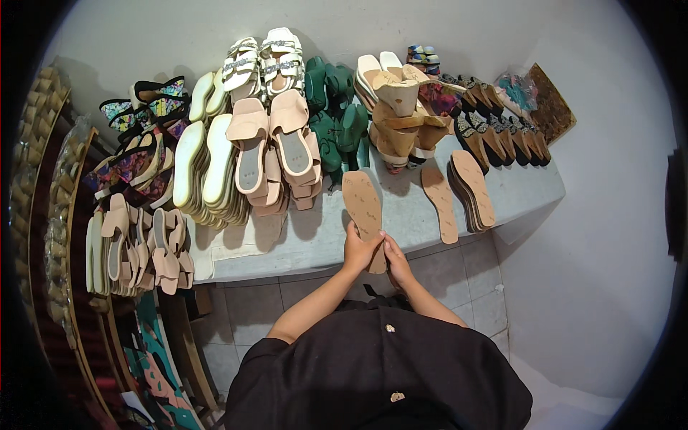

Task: Inspecting and sorting various shoe soles and components on a work table.

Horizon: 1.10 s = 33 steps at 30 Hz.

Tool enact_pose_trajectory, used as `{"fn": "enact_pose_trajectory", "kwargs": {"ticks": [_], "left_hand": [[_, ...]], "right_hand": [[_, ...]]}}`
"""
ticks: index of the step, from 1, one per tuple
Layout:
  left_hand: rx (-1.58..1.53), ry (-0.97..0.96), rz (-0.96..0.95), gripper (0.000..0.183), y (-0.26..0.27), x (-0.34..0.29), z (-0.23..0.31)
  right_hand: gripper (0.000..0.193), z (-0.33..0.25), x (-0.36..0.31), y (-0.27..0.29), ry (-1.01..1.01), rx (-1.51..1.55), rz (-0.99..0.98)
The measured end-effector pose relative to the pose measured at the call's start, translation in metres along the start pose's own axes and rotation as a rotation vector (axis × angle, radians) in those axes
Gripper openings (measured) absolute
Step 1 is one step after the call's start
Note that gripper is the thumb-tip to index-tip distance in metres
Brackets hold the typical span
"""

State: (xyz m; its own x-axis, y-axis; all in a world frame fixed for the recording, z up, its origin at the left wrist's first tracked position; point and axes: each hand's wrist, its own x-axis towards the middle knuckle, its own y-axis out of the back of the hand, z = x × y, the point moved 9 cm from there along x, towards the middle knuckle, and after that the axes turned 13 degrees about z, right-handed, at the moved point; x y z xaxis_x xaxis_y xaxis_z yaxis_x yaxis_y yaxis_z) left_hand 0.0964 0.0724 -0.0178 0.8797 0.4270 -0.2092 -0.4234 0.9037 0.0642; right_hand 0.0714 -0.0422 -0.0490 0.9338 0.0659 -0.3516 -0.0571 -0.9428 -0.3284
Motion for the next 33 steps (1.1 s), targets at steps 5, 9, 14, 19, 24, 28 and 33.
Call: {"fn": "enact_pose_trajectory", "kwargs": {"ticks": [5,9,14,19,24,28,33], "left_hand": [[-0.13,0.031,0.002,0.045,0.003,0.003,0.008],[-0.181,-0.043,0.071,0.041,0.015,0.007,0.012],[-0.174,0.029,0.04,0.041,0.018,0.003,0.01],[-0.397,0.115,-0.046,0.04,0.004,-0.008,0.002],[-0.19,0.027,-0.069,0.043,0.0,-0.01,-0.003],[-0.122,-0.045,-0.019,0.04,-0.005,-0.013,0.004],[-0.056,-0.047,-0.03,0.04,-0.023,-0.013,0.011]], "right_hand": [[0.043,-0.007,0.001,0.007,-0.099,0.08,0.059],[0.039,-0.018,0.002,0.008,-0.096,0.138,0.027],[0.044,-0.017,0.009,0.022,-0.146,0.017,0.012],[0.058,-0.024,0.011,0.02,0.048,-0.165,0.139],[0.047,-0.036,0.003,-0.002,0.183,-0.576,0.031],[0.047,-0.017,0.008,0.014,0.169,-0.327,0.054],[0.042,-0.003,0.0,0.023,0.008,-0.032,0.014]]}}
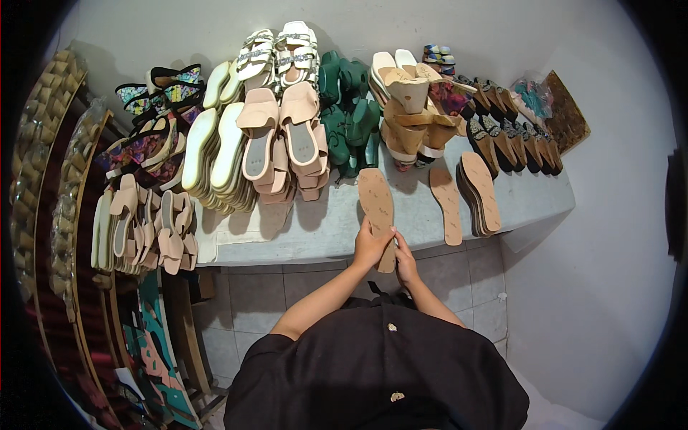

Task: Inspecting and sorting various shoe soles and components on a work table.

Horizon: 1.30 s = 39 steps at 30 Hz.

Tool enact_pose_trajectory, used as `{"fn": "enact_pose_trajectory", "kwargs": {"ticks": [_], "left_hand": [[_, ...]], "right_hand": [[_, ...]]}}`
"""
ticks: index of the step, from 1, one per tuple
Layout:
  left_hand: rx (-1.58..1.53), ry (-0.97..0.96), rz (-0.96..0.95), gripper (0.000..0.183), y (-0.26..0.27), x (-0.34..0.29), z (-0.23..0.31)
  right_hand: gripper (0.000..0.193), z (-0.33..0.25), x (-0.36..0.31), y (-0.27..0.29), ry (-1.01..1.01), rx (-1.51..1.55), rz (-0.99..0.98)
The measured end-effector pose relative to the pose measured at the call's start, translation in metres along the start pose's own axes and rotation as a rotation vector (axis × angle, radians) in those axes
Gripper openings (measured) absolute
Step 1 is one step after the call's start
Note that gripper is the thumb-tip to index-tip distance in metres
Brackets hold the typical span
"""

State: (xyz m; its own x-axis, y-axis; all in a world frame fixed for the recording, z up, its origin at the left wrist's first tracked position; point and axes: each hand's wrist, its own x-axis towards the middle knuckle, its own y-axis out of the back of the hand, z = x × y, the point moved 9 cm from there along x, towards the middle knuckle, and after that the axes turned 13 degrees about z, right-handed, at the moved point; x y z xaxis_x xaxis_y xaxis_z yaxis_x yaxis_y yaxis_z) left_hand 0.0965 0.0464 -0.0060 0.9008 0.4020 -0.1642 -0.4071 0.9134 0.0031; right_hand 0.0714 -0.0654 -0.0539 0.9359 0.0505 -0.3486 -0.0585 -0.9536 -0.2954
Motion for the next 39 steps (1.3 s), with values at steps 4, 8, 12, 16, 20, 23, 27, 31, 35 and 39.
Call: {"fn": "enact_pose_trajectory", "kwargs": {"ticks": [4,8,12,16,20,23,27,31,35,39], "left_hand": [[-0.006,0.015,-0.038,0.046,-0.025,0.001,-0.017],[-0.007,0.024,-0.016,0.057,-0.048,-0.003,-0.03],[-0.014,0.037,-0.077,0.059,-0.092,-0.006,-0.042],[-0.004,0.079,-0.061,0.062,-0.132,0.003,-0.058],[0.008,0.159,-0.154,0.065,-0.178,0.011,-0.069],[0.538,0.073,0.129,0.073,-0.176,0.016,-0.053],[0.684,0.246,0.229,0.077,-0.193,0.014,-0.06],[0.785,0.328,0.324,0.075,-0.204,0.012,-0.059],[0.836,0.4,0.403,0.078,-0.218,0.007,-0.054],[0.945,0.355,0.423,0.087,-0.225,0.005,-0.054]], "right_hand": [[0.042,-0.016,-0.007,0.006,0.09,0.26,0.104],[0.042,-0.02,0.005,0.04,0.197,-0.107,0.118],[0.037,-0.021,0.015,0.088,0.259,-0.363,0.251],[0.038,-0.067,0.001,0.103,0.35,-0.86,0.305],[0.049,-0.103,-0.005,0.117,0.538,-1.099,0.378],[0.047,-0.141,-0.022,0.127,0.598,-1.233,0.432],[0.045,-0.179,-0.025,0.151,0.678,-1.205,0.445],[0.043,-0.207,-0.017,0.175,0.735,-1.106,0.428],[0.042,-0.219,-0.005,0.197,0.76,-1.056,0.395],[0.041,-0.226,0.003,0.211,0.779,-1.07,0.382]]}}
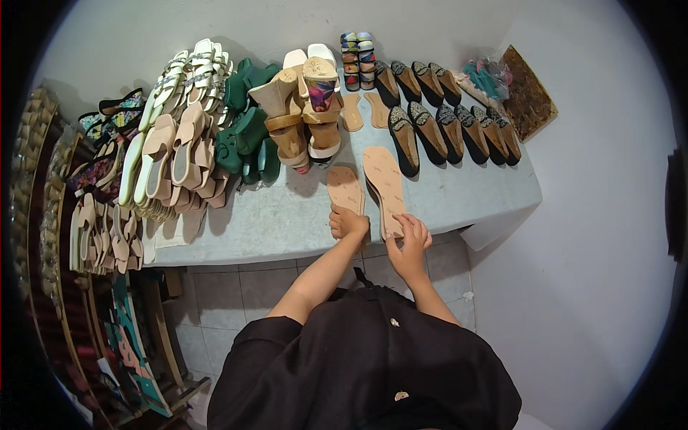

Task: Inspecting and sorting various shoe soles and components on a work table.

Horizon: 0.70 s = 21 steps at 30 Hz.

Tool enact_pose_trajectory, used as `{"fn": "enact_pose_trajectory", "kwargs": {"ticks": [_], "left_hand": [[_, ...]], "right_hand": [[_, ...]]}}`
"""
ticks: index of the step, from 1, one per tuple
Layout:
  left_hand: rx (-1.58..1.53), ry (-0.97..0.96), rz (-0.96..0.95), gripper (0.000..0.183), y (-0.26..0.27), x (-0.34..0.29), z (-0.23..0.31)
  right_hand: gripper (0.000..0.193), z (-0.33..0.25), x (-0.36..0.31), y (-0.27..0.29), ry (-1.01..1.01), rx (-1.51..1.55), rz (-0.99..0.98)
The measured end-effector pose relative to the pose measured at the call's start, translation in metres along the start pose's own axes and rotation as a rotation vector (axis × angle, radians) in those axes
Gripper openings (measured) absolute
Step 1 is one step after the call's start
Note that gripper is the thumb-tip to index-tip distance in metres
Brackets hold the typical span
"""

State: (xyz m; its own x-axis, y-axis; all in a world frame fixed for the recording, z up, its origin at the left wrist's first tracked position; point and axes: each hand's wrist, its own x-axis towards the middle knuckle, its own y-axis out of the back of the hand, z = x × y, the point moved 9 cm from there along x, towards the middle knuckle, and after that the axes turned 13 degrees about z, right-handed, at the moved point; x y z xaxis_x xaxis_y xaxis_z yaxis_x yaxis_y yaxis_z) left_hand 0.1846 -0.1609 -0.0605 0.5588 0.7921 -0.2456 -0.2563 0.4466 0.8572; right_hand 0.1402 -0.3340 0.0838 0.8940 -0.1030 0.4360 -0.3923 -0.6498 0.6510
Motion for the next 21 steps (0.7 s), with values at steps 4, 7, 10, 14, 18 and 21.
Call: {"fn": "enact_pose_trajectory", "kwargs": {"ticks": [4,7,10,14,18,21], "left_hand": [[-0.017,-0.144,0.027,0.092,-0.005,0.002,0.004],[-0.055,-0.209,0.017,0.09,-0.002,0.0,0.001],[-0.163,-0.341,-0.022,0.088,0.007,-0.005,-0.02],[-0.295,-0.569,0.0,0.088,0.058,-0.03,-0.041],[-0.467,-0.676,0.036,0.089,0.103,-0.05,-0.012],[-0.534,-0.714,0.062,0.086,0.1,-0.056,0.014]], "right_hand": [[0.041,0.013,0.005,0.002,-0.044,0.07,-0.016],[0.04,0.019,0.008,0.004,-0.048,0.094,-0.007],[0.04,0.023,0.009,0.006,-0.065,0.129,0.01],[0.036,0.036,0.005,-0.007,-0.17,0.216,-0.028],[0.035,0.016,0.007,-0.019,-0.22,0.326,-0.1],[0.04,-0.011,0.009,-0.033,-0.13,0.312,-0.222]]}}
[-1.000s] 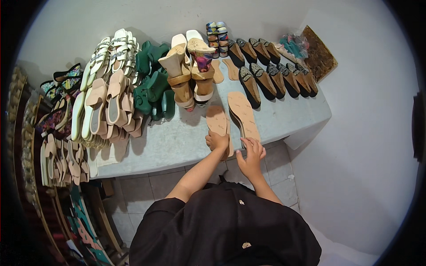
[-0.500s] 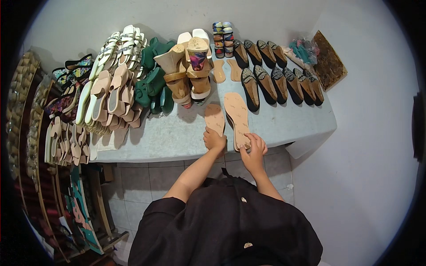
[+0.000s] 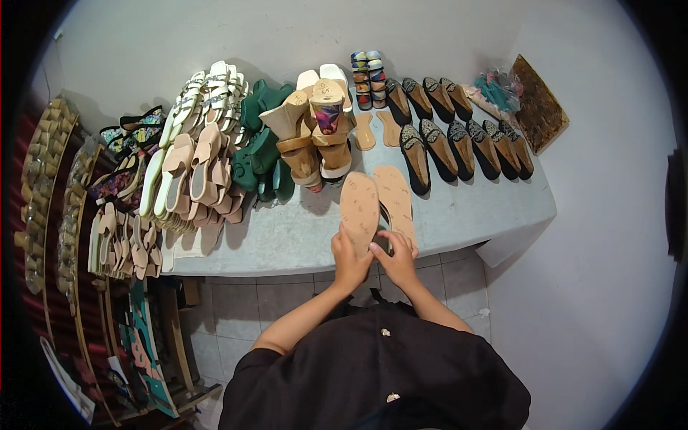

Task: Inspecting and sorting various shoe soles and components on a work table.

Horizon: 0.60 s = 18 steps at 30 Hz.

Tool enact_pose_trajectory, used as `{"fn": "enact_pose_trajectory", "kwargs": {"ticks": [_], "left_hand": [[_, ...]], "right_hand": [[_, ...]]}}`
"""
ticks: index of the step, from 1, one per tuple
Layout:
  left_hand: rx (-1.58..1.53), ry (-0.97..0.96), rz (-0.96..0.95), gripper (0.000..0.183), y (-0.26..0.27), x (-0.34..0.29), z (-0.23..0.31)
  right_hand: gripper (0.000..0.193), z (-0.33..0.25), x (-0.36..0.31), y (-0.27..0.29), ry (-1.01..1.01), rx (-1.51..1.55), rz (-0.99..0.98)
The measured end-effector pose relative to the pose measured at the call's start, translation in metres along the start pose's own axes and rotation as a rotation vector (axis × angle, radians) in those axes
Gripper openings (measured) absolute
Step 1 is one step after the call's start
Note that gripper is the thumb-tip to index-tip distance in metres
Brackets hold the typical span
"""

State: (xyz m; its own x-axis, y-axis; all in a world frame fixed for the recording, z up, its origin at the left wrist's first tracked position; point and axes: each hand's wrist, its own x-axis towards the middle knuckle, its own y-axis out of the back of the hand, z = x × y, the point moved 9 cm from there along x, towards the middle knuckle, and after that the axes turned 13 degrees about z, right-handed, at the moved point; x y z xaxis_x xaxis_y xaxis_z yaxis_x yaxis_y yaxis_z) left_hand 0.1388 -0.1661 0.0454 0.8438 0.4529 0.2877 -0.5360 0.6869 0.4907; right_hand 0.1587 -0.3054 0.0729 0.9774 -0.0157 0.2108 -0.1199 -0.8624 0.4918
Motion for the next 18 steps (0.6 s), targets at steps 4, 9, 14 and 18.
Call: {"fn": "enact_pose_trajectory", "kwargs": {"ticks": [4,9,14,18], "left_hand": [[-0.024,0.012,0.061,0.081,-0.021,0.007,0.022],[-0.098,0.006,0.068,0.082,-0.037,0.015,0.057],[-0.195,0.034,0.0,0.084,-0.054,0.026,0.06],[-0.357,0.052,-0.15,0.083,-0.062,0.031,0.055]], "right_hand": [[0.046,-0.001,0.02,0.014,-0.027,-0.094,0.158],[0.051,0.019,0.046,0.026,-0.132,-0.121,0.204],[0.045,0.036,0.065,0.021,-0.289,0.291,0.188],[0.042,0.094,0.096,0.016,-0.347,0.348,0.123]]}}
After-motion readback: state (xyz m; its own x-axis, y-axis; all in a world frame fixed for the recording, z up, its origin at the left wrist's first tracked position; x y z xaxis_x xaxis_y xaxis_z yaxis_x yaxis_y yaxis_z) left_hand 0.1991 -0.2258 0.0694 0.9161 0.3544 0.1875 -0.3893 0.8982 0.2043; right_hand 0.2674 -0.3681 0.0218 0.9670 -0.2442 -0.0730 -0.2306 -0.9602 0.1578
